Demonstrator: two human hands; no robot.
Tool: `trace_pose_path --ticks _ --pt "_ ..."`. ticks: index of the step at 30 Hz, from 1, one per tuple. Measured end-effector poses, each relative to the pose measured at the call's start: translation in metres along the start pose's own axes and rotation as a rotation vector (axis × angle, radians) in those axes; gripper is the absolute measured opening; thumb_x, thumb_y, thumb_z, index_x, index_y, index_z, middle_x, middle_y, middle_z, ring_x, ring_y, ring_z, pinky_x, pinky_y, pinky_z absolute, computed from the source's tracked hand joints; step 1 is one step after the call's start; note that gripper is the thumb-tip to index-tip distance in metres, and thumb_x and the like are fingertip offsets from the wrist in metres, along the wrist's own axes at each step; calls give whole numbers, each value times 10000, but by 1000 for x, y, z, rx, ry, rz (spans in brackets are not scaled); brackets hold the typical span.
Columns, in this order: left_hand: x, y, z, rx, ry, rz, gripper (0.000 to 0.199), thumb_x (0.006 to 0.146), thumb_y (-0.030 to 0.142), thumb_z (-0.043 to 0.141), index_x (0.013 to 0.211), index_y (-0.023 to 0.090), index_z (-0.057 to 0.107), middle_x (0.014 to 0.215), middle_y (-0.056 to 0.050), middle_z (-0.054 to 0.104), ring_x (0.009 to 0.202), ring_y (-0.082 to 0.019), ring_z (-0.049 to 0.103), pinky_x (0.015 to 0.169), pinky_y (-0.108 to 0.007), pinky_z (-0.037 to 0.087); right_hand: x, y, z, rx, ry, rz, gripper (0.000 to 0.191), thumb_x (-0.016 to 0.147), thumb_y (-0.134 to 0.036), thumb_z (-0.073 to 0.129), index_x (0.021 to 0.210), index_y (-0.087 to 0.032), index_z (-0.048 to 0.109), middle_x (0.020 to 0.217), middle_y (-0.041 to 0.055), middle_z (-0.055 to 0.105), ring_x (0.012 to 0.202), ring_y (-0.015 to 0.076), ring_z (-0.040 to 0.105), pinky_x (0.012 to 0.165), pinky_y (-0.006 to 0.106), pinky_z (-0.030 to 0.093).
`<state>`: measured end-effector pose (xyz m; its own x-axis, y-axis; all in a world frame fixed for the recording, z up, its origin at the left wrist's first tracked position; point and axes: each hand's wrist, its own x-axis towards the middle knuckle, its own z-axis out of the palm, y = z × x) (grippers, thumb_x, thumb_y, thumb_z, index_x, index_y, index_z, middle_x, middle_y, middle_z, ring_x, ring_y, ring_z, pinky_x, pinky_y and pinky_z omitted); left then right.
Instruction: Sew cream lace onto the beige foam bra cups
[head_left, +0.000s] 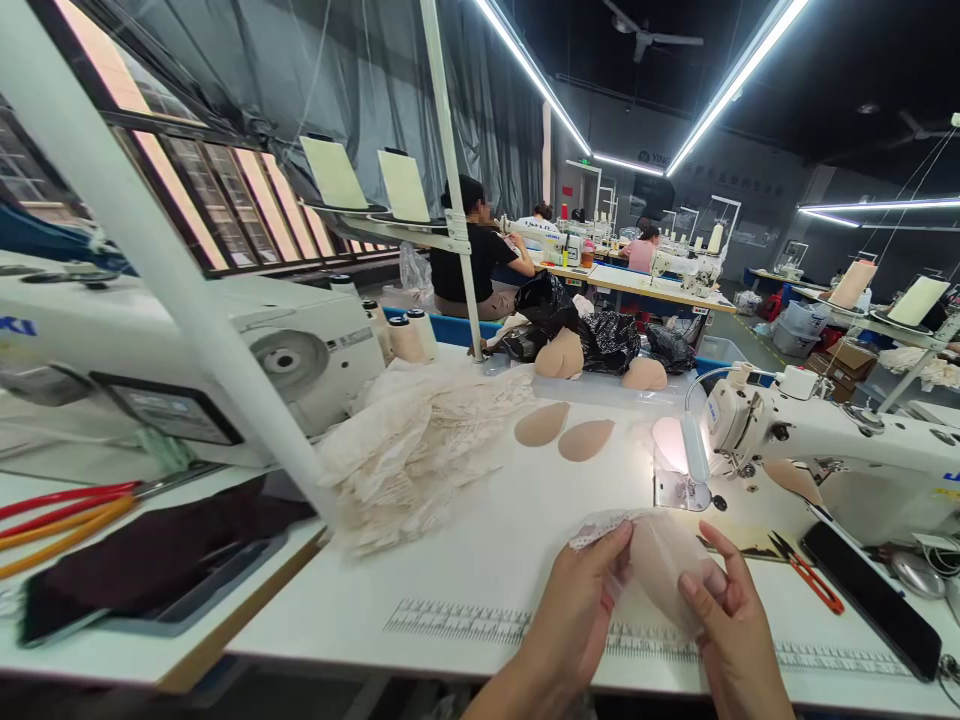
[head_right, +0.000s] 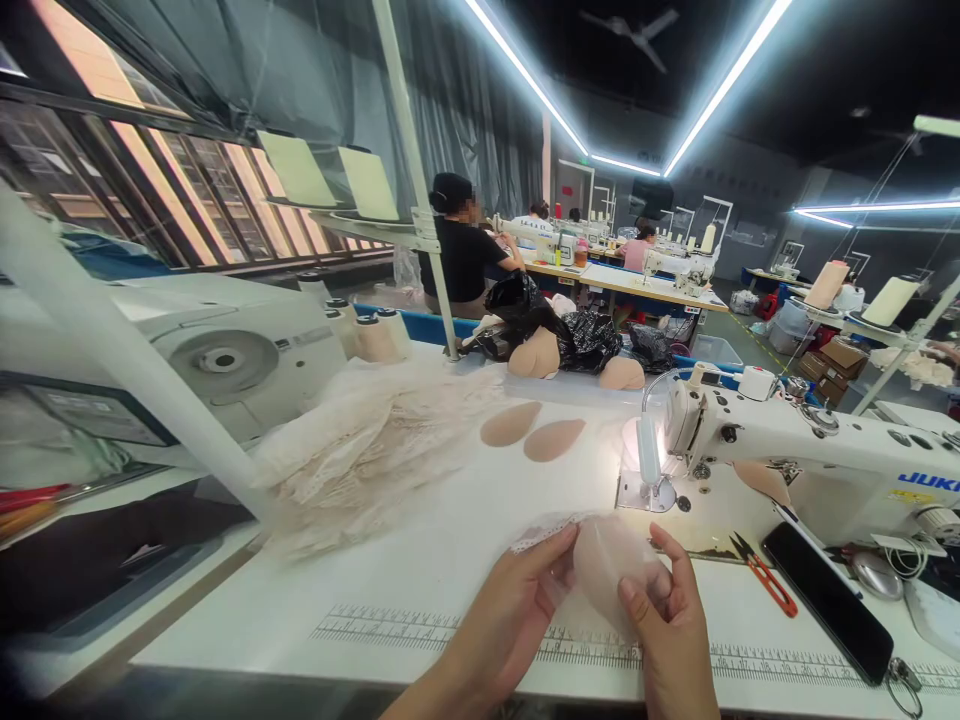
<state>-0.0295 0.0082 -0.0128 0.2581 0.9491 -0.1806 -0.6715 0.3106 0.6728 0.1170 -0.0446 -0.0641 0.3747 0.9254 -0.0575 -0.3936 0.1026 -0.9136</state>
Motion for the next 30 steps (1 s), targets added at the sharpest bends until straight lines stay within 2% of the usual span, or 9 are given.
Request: trace_pose_path --ticks 5,10,15,21,22,24,26,28,30 --pt "1 1 4 -29 -15 -47 383 664 395 960 902 132 816 1045 -125 789 1064 -307 700 880 -335 560 -1 2 0 -8 7 -15 882 738 -487 931 1489 -274 519 1005 35 768 939 248 743 848 374 603" --pt "0 -1 6 -21 -64 -130 438 675 424 952 956 119 810 993 -134 793 979 -301 717 772 -319 555 -1 5 -2 5 -17 -3 918 737 -471 936 1498 -275 462 1124 65 779 1026 257 740 923 382 581" --pt "-1 2 13 39 -113 -143 412 691 433 942 905 107 808 895 -132 792 889 -289 725 780 -337 550 -4 1 4 -28 -8 -25 881 754 -485 919 1482 -270 472 1049 40 781 966 245 736 905 368 572" --pt "3 15 16 90 -141 -151 375 721 457 902 882 134 802 850 -118 777 866 -295 718 802 -367 558 -11 8 -6 -65 -231 -16 1029 787 -469 891 1592 -301 273 952 18 764 892 235 732 884 382 559" --pt "3 18 15 126 -193 -156 398 723 478 893 907 136 805 847 -120 773 875 -307 716 809 -381 557 -10 7 -11 -108 -261 -34 1015 811 -480 867 1604 -309 258 982 26 765 902 233 732 894 386 557" --pt "6 28 11 277 -388 -154 442 716 499 888 977 151 810 856 -118 766 888 -323 706 821 -403 551 -2 -1 -23 -289 -311 -153 865 876 -470 797 1588 -318 328 1102 62 760 938 238 731 889 381 559" --pt "11 39 6 559 -703 -116 420 736 440 882 1068 197 803 927 -101 765 911 -311 691 858 -406 540 14 -17 -33 -614 -412 -417 543 956 -390 696 1464 -315 521 1166 82 751 931 241 721 836 362 561" --pt "23 47 4 912 -1032 19 273 785 321 835 1048 256 798 995 -71 757 951 -287 674 943 -405 505 37 -37 -39 -970 -579 -749 207 1009 -277 597 1191 -307 692 1040 60 768 884 238 686 801 359 536" --pt "40 49 8 1238 -1264 230 159 793 175 769 916 274 789 1026 -55 745 1009 -278 658 1037 -422 437 63 -51 -40 -1128 -648 -895 192 1036 -202 551 976 -284 714 954 40 771 881 226 642 823 364 499"
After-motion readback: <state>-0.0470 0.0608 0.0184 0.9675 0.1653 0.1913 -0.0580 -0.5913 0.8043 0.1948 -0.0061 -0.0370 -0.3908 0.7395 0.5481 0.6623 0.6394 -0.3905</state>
